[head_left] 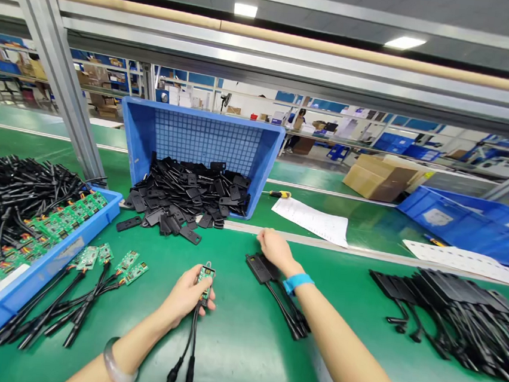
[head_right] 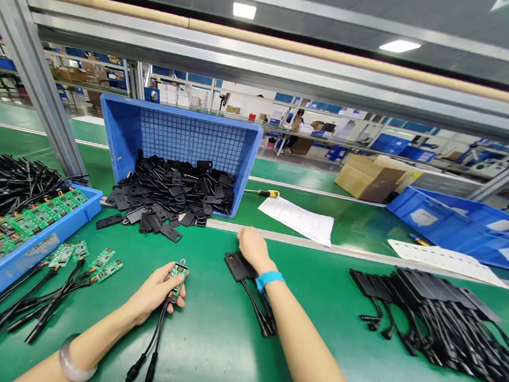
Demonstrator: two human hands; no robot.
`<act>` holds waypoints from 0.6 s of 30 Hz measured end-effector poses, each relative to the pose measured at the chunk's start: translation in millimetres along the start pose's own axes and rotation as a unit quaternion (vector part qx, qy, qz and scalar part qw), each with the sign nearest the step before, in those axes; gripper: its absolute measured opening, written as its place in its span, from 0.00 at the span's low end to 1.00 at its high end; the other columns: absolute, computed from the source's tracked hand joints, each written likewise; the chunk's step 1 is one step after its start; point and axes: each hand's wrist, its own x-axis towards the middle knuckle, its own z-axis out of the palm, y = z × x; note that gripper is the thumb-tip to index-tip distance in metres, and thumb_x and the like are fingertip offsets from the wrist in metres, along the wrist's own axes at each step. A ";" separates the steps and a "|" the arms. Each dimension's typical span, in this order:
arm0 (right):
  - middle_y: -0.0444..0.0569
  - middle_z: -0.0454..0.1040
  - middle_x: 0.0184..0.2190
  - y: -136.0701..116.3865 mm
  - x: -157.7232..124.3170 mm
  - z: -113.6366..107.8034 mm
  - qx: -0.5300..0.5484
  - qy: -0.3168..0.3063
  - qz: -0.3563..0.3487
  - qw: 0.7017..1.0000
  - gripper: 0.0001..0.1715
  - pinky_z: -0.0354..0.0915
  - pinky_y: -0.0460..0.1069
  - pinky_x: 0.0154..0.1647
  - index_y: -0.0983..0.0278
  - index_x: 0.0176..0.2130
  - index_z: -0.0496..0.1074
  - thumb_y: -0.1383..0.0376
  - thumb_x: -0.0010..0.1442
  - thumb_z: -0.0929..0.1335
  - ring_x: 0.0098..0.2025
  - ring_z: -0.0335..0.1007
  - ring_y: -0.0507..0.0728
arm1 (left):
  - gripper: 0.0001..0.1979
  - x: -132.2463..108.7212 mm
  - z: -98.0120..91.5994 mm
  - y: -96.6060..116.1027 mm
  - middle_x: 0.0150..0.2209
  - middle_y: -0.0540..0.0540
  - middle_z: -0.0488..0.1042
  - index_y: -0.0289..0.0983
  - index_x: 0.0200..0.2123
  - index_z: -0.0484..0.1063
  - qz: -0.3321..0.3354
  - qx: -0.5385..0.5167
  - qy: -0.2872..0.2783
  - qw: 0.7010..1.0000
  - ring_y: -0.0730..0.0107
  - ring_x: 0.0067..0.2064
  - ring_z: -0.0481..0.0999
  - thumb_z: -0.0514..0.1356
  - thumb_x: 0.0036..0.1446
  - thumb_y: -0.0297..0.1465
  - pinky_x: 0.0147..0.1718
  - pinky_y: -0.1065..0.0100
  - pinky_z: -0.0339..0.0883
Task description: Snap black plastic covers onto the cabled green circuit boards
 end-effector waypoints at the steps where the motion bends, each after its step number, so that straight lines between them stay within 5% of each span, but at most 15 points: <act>1: 0.64 0.72 0.38 6.7 8.4 0.9 -0.011 -0.003 0.022 1.000 0.11 0.63 0.50 0.40 0.74 0.37 0.70 0.74 0.64 0.60 0.42 0.71 0.62 | 0.23 0.3 0.5 -0.2 0.26 0.50 0.70 0.37 0.37 0.60 0.007 -0.004 0.001 1.000 0.70 0.24 0.74 0.59 0.46 0.48 0.15 0.76 0.60; 5: 0.69 0.72 0.37 -3.1 30.6 6.2 -0.020 -0.001 0.042 0.999 0.11 0.62 0.52 0.42 0.76 0.34 0.73 0.78 0.58 0.62 0.43 0.71 0.66 | 0.23 2.5 1.5 -2.6 0.27 0.50 0.69 0.36 0.36 0.61 0.035 -0.032 0.002 0.999 0.73 0.25 0.72 0.62 0.45 0.47 0.16 0.77 0.61; 11: 0.51 0.74 0.36 -97.3 42.4 32.1 0.103 -0.014 -0.104 0.989 0.06 0.62 0.45 0.41 0.65 0.36 0.74 0.65 0.59 0.68 0.40 0.71 0.55 | 0.24 1.6 -0.6 -0.8 0.32 0.46 0.72 0.33 0.38 0.65 0.061 -0.077 -0.018 0.995 0.73 0.30 0.72 0.69 0.37 0.35 0.24 0.75 0.66; 14: 0.52 0.73 0.39 -131.0 40.0 49.4 0.167 -0.011 -0.125 0.978 0.16 0.63 0.47 0.40 0.66 0.38 0.72 0.61 0.51 0.74 0.40 0.70 0.57 | 0.28 -0.2 -3.0 1.7 0.34 0.43 0.74 0.32 0.43 0.65 0.062 -0.115 -0.023 0.991 0.69 0.33 0.74 0.70 0.39 0.37 0.28 0.72 0.68; 18: 0.47 0.71 0.27 -131.1 33.2 53.4 0.255 -0.012 -0.108 0.961 0.10 0.64 0.47 0.33 0.66 0.29 0.67 0.67 0.50 0.73 0.32 0.70 0.55 | 0.34 -2.1 -4.8 3.4 0.41 0.39 0.74 0.33 0.48 0.62 0.046 -0.134 -0.019 0.990 0.70 0.31 0.76 0.69 0.41 0.43 0.27 0.72 0.69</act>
